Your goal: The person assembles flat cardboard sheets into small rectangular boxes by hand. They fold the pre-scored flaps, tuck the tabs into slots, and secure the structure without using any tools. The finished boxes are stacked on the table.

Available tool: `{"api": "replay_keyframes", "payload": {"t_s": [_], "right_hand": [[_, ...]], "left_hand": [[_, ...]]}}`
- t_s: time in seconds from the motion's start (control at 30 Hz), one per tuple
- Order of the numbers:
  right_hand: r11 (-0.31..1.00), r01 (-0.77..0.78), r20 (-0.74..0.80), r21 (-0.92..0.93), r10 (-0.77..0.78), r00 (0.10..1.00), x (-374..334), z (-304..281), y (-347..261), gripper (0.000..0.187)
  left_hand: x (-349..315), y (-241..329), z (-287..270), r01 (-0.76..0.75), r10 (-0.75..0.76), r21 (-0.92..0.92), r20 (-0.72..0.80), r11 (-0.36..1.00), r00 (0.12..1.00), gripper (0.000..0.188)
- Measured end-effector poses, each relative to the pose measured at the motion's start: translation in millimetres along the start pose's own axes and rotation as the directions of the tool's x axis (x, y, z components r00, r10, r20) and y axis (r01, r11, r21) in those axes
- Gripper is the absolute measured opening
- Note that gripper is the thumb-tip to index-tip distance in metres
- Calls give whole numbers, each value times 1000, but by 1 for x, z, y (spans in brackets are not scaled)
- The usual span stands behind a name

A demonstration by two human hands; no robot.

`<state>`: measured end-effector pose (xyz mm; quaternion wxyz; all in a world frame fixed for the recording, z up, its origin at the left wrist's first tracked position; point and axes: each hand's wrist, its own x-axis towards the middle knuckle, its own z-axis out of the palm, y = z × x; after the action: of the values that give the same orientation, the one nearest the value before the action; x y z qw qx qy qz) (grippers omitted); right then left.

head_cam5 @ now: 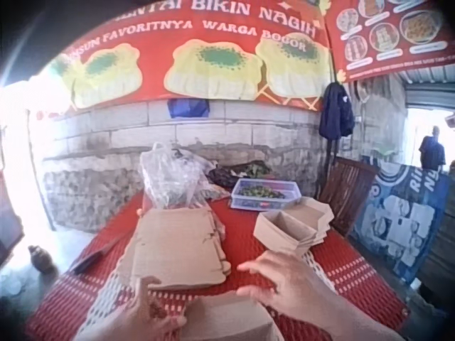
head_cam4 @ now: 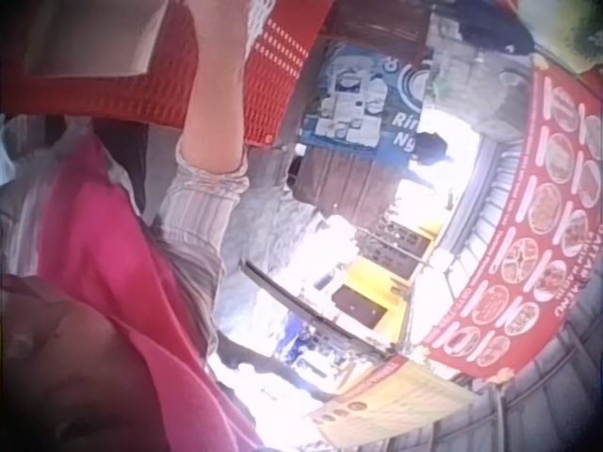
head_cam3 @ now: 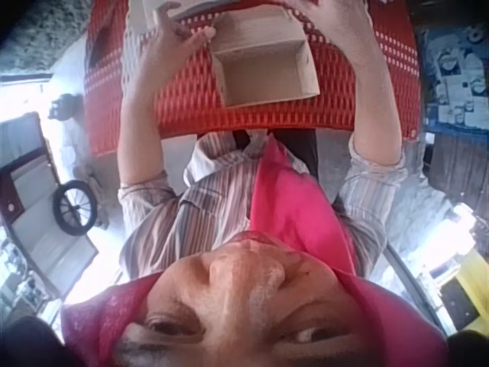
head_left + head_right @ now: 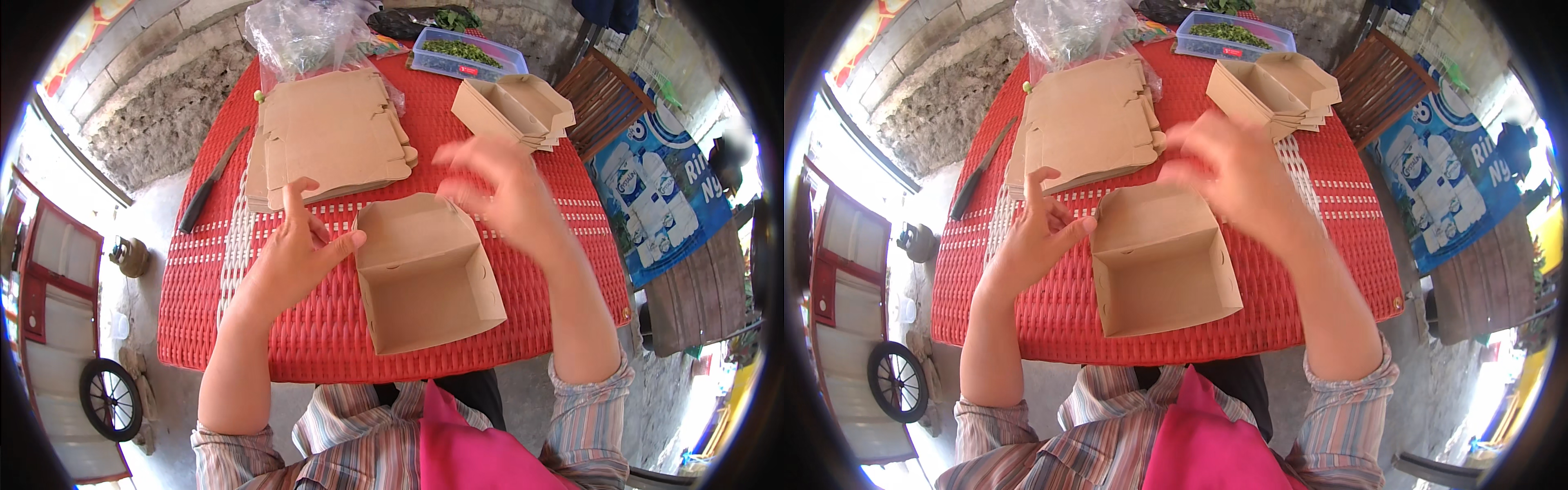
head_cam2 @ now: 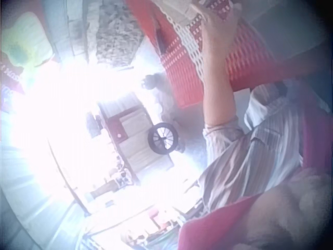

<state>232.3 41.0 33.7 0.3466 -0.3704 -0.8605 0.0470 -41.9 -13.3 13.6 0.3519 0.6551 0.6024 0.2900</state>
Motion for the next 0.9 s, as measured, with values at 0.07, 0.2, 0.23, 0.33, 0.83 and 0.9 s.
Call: {"api": "replay_keyframes", "payload": {"t_s": [0.07,0.2,0.23,0.33,0.83,0.9], "right_hand": [[971,-237,-237,-39,221,946,15,-5,34,41],[795,-544,-308,-269,464,830,21,1,115,47],[747,-612,-247,-258,561,790,20,-1,121,47],[730,-669,-15,-141,674,738,16,-5,122,47],[929,225,102,-294,-203,974,-102,-31,-81,37],[927,205,157,-313,-163,974,-109,-32,-92,40]], "left_hand": [[3,-3,-2,55,-42,-111,118,992,992,73],[10,-8,-4,-48,133,-310,259,949,957,63],[11,-10,-4,-73,193,-381,288,922,938,60],[21,-22,4,-36,267,-499,401,866,876,48],[27,-33,10,289,163,-716,490,635,857,48],[30,-34,12,276,183,-728,482,627,857,52]]}}
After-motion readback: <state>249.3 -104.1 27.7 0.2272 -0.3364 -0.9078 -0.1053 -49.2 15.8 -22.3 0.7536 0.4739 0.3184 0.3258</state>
